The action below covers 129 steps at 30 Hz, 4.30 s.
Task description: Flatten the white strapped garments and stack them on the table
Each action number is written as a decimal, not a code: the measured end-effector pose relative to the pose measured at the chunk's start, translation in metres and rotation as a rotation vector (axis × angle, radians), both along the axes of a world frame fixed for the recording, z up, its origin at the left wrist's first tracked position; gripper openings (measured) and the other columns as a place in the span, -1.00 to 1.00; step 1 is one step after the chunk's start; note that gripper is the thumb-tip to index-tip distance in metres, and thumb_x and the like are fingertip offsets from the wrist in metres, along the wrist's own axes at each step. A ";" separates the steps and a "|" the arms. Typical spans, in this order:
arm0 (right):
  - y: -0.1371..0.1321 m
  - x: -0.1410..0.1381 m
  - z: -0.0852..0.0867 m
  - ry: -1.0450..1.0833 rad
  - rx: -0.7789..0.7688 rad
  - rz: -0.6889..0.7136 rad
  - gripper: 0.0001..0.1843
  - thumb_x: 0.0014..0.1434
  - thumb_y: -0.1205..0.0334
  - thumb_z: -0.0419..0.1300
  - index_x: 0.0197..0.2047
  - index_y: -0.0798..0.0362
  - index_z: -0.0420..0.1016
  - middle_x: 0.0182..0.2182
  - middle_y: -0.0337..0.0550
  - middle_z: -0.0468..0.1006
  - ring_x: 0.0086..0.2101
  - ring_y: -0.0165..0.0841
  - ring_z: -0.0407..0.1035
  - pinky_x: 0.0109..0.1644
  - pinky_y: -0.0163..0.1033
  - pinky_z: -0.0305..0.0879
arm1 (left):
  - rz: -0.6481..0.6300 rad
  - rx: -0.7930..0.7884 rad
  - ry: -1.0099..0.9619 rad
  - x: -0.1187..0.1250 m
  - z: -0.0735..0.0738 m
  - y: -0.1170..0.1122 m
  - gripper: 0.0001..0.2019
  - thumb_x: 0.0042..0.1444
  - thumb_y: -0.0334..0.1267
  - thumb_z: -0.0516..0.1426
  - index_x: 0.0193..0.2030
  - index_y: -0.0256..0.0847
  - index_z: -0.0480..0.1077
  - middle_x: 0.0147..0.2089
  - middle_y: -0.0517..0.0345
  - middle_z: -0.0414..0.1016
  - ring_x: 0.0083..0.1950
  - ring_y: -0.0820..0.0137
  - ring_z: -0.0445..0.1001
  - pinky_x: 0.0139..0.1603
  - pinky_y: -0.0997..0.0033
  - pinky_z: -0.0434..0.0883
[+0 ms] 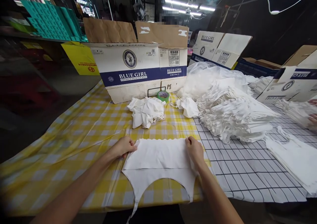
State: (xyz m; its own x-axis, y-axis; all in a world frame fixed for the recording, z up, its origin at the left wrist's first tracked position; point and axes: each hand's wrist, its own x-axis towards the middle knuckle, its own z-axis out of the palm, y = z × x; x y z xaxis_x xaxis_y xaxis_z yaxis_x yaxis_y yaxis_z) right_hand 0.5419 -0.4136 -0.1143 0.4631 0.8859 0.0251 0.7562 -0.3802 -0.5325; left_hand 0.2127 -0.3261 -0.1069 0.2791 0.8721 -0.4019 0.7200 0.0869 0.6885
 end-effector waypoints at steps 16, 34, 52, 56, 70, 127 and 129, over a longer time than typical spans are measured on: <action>0.024 0.005 -0.004 -0.031 0.222 0.037 -0.71 0.13 0.11 -0.04 -0.14 0.06 0.32 -0.26 -0.10 0.42 -0.37 -0.32 0.31 -0.32 -0.25 0.19 | 0.138 0.304 0.040 -0.009 0.016 -0.001 -0.67 -0.17 -0.23 0.19 -0.22 -0.17 0.23 -0.51 0.33 0.25 -0.50 0.46 0.30 -0.48 0.50 0.17; -0.050 0.022 0.007 -0.452 0.049 0.578 -0.71 0.12 0.45 -0.06 -0.15 0.01 0.35 -0.24 -0.10 0.39 -0.22 -0.29 0.31 -0.25 -0.24 0.27 | -0.165 0.539 0.037 -0.020 -0.008 -0.051 -0.77 0.08 -0.35 -0.06 -0.09 -0.14 0.18 -0.19 0.13 0.37 -0.26 0.38 0.39 -0.21 0.36 0.35; -0.066 0.026 -0.009 -0.562 0.104 0.478 -0.66 0.20 0.38 -0.13 -0.11 -0.01 0.41 -0.19 -0.05 0.37 -0.26 -0.30 0.35 -0.28 -0.26 0.27 | -0.541 0.885 0.340 -0.016 -0.012 -0.069 -0.67 0.16 -0.51 -0.14 -0.10 -0.19 0.36 -0.23 0.00 0.38 -0.17 0.26 0.34 -0.15 0.24 0.30; -0.075 0.034 -0.009 -0.424 0.116 0.407 -0.69 0.20 0.32 -0.11 -0.12 0.01 0.41 -0.15 -0.05 0.37 -0.27 -0.29 0.36 -0.31 -0.24 0.29 | -0.491 0.761 0.284 -0.019 -0.005 -0.070 -0.72 0.14 -0.44 -0.08 -0.14 -0.13 0.39 -0.26 0.04 0.38 -0.19 0.27 0.36 -0.15 0.26 0.30; -0.013 0.017 -0.011 -0.453 -0.020 0.424 -0.45 0.28 -0.02 -0.23 0.31 -0.11 -0.11 0.28 -0.21 -0.02 0.25 -0.26 -0.19 0.22 0.01 -0.09 | 0.033 0.542 0.458 0.033 0.007 0.012 -0.68 0.06 -0.02 0.04 -0.42 -0.28 0.36 -0.21 -0.06 0.39 -0.33 0.27 0.41 -0.44 0.38 0.22; -0.087 0.013 -0.004 -0.041 0.165 0.231 -0.57 0.24 0.09 -0.05 0.15 -0.02 0.24 0.11 -0.07 0.30 0.09 -0.22 0.19 0.14 -0.06 0.17 | -0.378 0.671 0.447 -0.008 -0.010 -0.029 -0.45 0.17 -0.10 -0.05 0.29 -0.17 0.01 0.36 0.06 -0.12 0.37 0.18 -0.16 0.30 -0.05 -0.14; -0.095 -0.004 0.001 -0.052 0.218 0.221 -0.64 0.23 0.14 -0.03 0.07 -0.04 0.31 0.04 -0.06 0.36 0.03 -0.21 0.25 0.07 -0.05 0.24 | -0.426 0.691 0.376 0.012 -0.003 -0.034 -0.45 0.17 -0.13 -0.05 0.29 -0.18 -0.01 0.36 0.06 -0.11 0.36 0.22 -0.14 0.31 0.00 -0.12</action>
State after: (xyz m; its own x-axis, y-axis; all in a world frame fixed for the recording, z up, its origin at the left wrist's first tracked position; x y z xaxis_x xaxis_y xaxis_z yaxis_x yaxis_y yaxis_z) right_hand 0.5380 -0.5083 -0.1129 0.2528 0.9361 0.2444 0.8365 -0.0846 -0.5414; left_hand 0.2247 -0.3604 -0.1098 0.5907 0.8057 0.0442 0.7849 -0.5864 0.2000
